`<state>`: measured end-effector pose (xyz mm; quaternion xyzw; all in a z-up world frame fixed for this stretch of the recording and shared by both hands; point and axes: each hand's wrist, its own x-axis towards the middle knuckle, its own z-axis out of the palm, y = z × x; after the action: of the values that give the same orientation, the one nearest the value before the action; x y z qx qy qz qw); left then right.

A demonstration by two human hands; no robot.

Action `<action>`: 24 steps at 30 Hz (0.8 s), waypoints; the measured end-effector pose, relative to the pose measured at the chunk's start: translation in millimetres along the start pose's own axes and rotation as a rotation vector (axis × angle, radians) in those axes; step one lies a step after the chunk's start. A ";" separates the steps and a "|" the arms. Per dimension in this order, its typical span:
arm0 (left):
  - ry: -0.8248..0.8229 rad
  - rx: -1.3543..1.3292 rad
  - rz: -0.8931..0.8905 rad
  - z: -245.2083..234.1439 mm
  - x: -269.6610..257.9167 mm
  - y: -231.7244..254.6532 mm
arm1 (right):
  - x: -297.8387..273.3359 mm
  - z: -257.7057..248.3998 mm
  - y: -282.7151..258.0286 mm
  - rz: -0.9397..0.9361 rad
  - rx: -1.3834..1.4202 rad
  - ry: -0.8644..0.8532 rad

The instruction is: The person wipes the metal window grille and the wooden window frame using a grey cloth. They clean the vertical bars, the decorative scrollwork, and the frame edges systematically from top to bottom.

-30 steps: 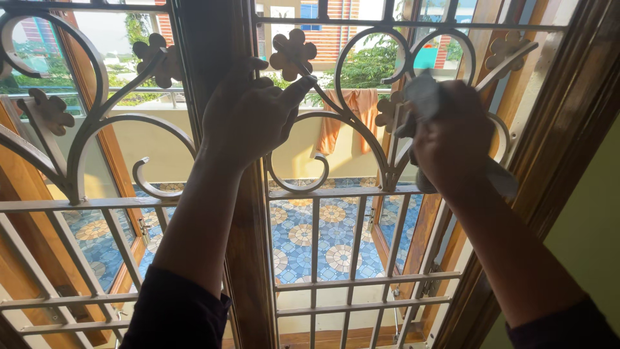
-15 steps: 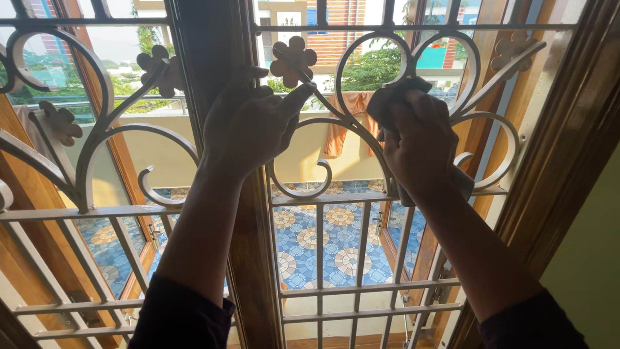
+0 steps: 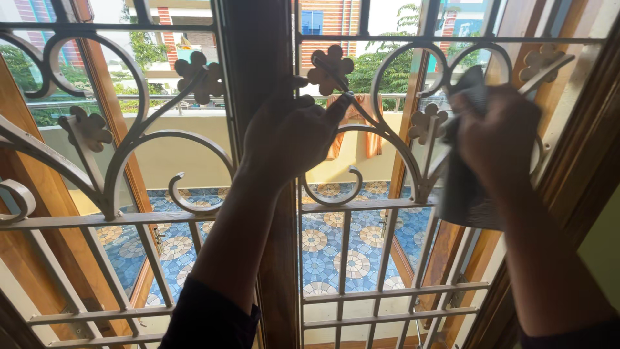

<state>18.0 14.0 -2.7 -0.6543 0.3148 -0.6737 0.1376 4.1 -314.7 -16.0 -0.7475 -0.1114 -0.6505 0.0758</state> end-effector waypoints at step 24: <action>-0.004 -0.012 -0.004 -3.4 -2.5 -4.1 | 62.0 47.9 -68.0 -0.560 -0.174 0.370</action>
<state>16.0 19.4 -2.0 -0.6573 0.3171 -0.6706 0.1330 39.9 -232.6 36.4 -0.5611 -0.2407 -0.7775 -0.1510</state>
